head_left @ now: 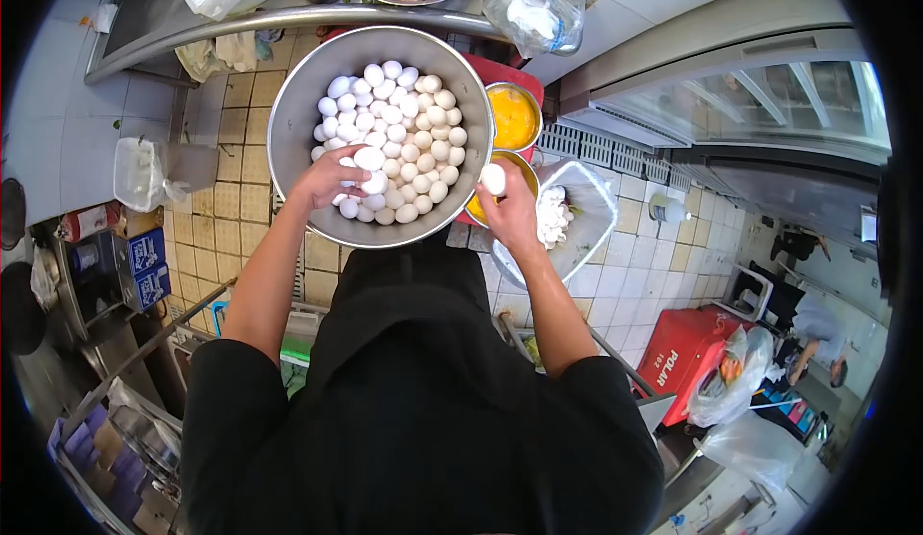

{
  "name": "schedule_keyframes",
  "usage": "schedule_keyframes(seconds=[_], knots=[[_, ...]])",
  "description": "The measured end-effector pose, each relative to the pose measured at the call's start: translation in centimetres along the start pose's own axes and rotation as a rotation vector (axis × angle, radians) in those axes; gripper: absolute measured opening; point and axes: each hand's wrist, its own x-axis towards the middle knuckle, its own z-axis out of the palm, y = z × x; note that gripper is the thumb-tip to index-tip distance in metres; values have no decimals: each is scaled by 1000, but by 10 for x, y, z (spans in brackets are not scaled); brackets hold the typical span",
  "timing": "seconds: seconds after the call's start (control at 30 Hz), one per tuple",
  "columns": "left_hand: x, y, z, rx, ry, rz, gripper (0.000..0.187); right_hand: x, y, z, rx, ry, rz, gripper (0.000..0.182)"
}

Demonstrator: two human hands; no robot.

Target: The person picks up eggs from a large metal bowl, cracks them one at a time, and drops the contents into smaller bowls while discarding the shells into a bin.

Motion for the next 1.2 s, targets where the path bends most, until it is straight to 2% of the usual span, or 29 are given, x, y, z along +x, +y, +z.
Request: schedule_keyframes(seconds=[0.1, 0.2, 0.33, 0.57, 0.77, 0.87, 0.97, 1.0, 1.1, 1.2], knots=[[-10, -8, 22, -161, -7, 76, 68, -7, 2, -14, 120, 53, 92, 45], [-12, -17, 46, -314, -16, 106, 69, -22, 51, -7, 22, 114, 154, 44], [-16, -19, 74, -371, -42, 92, 67, -32, 75, -5, -48, 87, 243, 47], [-7, -31, 88, -319, -82, 51, 64, -31, 97, 4, -55, 47, 315, 49], [-8, -40, 91, -290, -82, 90, 66, -28, 76, -6, -186, 33, 202, 50], [-13, -35, 95, -329, -82, 66, 67, -25, 41, -24, -144, 83, 180, 49], [-14, -34, 96, -313, -54, 72, 67, -37, 19, -52, -116, 227, 104, 48], [-15, -33, 97, -321, -57, 78, 68, -46, 26, -60, -35, 257, 195, 48], [-16, -27, 108, -345, -77, 107, 68, -80, 84, -77, -325, 216, 246, 59], [-14, -21, 123, -345, -115, 141, 65, -88, 97, -74, -610, 171, 118, 67]])
